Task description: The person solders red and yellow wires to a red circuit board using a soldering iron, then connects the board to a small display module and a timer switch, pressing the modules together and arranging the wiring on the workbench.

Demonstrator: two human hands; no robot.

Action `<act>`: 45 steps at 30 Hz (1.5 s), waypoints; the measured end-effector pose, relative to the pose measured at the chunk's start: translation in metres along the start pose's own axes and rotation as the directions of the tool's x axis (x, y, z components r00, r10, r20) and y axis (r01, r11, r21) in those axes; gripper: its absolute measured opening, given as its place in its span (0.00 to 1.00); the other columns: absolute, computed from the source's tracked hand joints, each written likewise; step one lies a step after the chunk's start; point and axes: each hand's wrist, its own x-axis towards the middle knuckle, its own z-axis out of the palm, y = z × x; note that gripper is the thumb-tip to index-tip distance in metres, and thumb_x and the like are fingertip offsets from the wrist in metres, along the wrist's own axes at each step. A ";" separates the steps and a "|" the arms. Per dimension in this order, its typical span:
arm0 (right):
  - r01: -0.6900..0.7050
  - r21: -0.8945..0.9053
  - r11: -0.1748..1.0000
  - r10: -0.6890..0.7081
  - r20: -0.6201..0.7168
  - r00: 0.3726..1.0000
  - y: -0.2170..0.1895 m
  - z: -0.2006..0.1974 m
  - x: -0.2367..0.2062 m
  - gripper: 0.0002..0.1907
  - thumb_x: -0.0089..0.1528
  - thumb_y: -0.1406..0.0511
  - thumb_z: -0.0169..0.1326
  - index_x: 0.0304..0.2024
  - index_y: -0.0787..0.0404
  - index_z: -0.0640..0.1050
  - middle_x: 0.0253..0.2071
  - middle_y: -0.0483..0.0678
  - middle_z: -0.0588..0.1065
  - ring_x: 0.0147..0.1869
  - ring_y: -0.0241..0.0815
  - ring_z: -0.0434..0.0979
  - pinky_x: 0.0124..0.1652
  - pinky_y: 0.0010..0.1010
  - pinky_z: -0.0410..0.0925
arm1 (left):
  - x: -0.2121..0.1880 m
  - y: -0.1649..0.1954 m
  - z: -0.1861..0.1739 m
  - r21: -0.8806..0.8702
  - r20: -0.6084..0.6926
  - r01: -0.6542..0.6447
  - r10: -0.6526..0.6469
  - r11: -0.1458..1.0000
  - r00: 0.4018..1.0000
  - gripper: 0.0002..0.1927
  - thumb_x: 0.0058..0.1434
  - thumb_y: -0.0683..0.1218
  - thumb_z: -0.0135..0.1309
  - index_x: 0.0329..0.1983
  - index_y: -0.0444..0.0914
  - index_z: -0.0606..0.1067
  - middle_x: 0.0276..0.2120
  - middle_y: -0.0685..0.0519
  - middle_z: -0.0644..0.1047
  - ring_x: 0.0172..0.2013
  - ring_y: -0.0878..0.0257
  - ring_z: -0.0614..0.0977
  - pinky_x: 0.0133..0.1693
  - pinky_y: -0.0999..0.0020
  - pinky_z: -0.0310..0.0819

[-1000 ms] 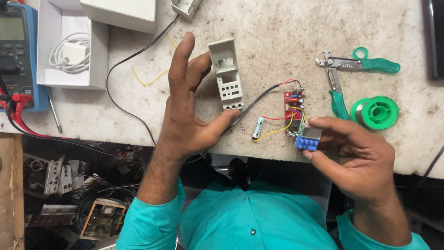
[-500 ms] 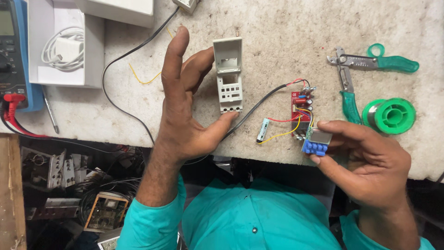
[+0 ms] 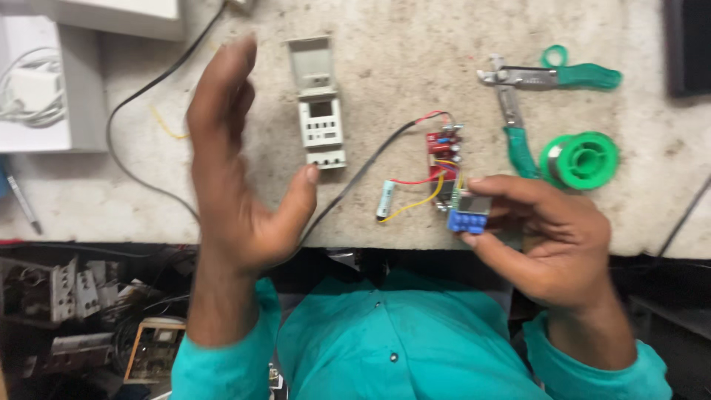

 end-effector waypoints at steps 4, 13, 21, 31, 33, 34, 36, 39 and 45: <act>-0.005 -0.039 0.999 0.005 0.003 1.000 -0.002 -0.004 -0.001 0.26 0.57 0.79 0.62 0.58 0.70 0.75 0.50 0.52 0.80 0.50 0.38 0.84 0.50 0.28 0.78 | -0.023 0.062 0.019 -0.104 0.069 0.237 -0.231 0.966 0.971 0.12 0.62 0.35 0.57 0.49 0.32 0.76 0.38 0.50 0.80 0.34 0.66 0.84 0.38 0.74 0.80; -0.022 0.030 0.999 0.020 0.073 0.997 -0.002 -0.010 0.001 0.27 0.58 0.79 0.61 0.60 0.70 0.74 0.51 0.52 0.80 0.52 0.39 0.84 0.50 0.29 0.79 | -0.044 0.069 0.087 -0.404 0.347 0.665 -0.568 0.628 0.747 0.07 0.63 0.40 0.58 0.39 0.29 0.76 0.24 0.54 0.80 0.22 0.76 0.77 0.23 0.79 0.70; -0.003 -0.032 0.999 0.006 0.096 0.995 -0.001 -0.012 0.001 0.27 0.58 0.79 0.60 0.60 0.70 0.75 0.47 0.52 0.82 0.49 0.38 0.85 0.49 0.28 0.80 | -0.044 0.068 0.096 -0.498 0.422 0.764 -0.656 0.410 0.626 0.06 0.63 0.40 0.58 0.36 0.31 0.77 0.25 0.56 0.79 0.21 0.76 0.77 0.22 0.80 0.73; 0.029 -0.029 0.999 -0.025 0.118 0.993 -0.003 -0.013 0.004 0.26 0.58 0.78 0.60 0.60 0.70 0.75 0.46 0.52 0.83 0.49 0.38 0.85 0.49 0.29 0.80 | -0.048 0.064 0.100 -0.504 0.413 0.748 -0.641 0.431 0.647 0.06 0.64 0.40 0.56 0.33 0.32 0.75 0.23 0.56 0.78 0.20 0.76 0.77 0.21 0.80 0.72; 0.029 -0.038 0.999 -0.025 0.118 0.993 -0.004 -0.012 0.004 0.26 0.58 0.78 0.60 0.60 0.70 0.76 0.46 0.53 0.82 0.49 0.38 0.85 0.49 0.29 0.80 | -0.048 0.063 0.099 -0.512 0.405 0.738 -0.633 0.440 0.659 0.06 0.64 0.40 0.57 0.33 0.31 0.75 0.24 0.56 0.78 0.21 0.76 0.76 0.21 0.80 0.72; 0.017 -0.029 0.999 -0.013 0.113 0.993 -0.004 -0.012 0.004 0.26 0.58 0.78 0.60 0.60 0.70 0.75 0.46 0.53 0.82 0.49 0.38 0.85 0.49 0.29 0.80 | -0.049 0.063 0.100 -0.516 0.402 0.732 -0.630 0.444 0.665 0.06 0.64 0.40 0.57 0.33 0.31 0.75 0.24 0.55 0.78 0.21 0.76 0.76 0.21 0.80 0.73; -0.005 -0.011 1.000 0.007 0.103 0.995 -0.004 -0.011 0.003 0.26 0.58 0.79 0.60 0.60 0.70 0.75 0.46 0.53 0.82 0.50 0.38 0.84 0.50 0.29 0.80 | -0.049 0.062 0.099 -0.519 0.412 0.740 -0.632 0.429 0.656 0.06 0.64 0.40 0.57 0.33 0.31 0.75 0.24 0.55 0.78 0.20 0.76 0.76 0.21 0.80 0.72; 0.035 -0.069 0.997 -0.028 0.113 0.993 -0.004 -0.012 0.004 0.26 0.57 0.78 0.60 0.59 0.69 0.76 0.45 0.52 0.83 0.48 0.37 0.85 0.48 0.28 0.80 | -0.050 0.061 0.101 -0.519 0.419 0.746 -0.636 0.418 0.648 0.06 0.64 0.40 0.57 0.33 0.31 0.75 0.23 0.55 0.77 0.20 0.76 0.76 0.21 0.80 0.71; 0.051 -0.082 0.995 -0.042 0.115 0.992 -0.004 -0.012 0.005 0.25 0.58 0.78 0.61 0.59 0.69 0.76 0.46 0.53 0.83 0.49 0.38 0.85 0.49 0.28 0.80 | -0.049 0.061 0.101 -0.521 0.429 0.747 -0.630 0.413 0.648 0.07 0.65 0.40 0.57 0.32 0.31 0.75 0.23 0.54 0.77 0.21 0.75 0.77 0.22 0.80 0.72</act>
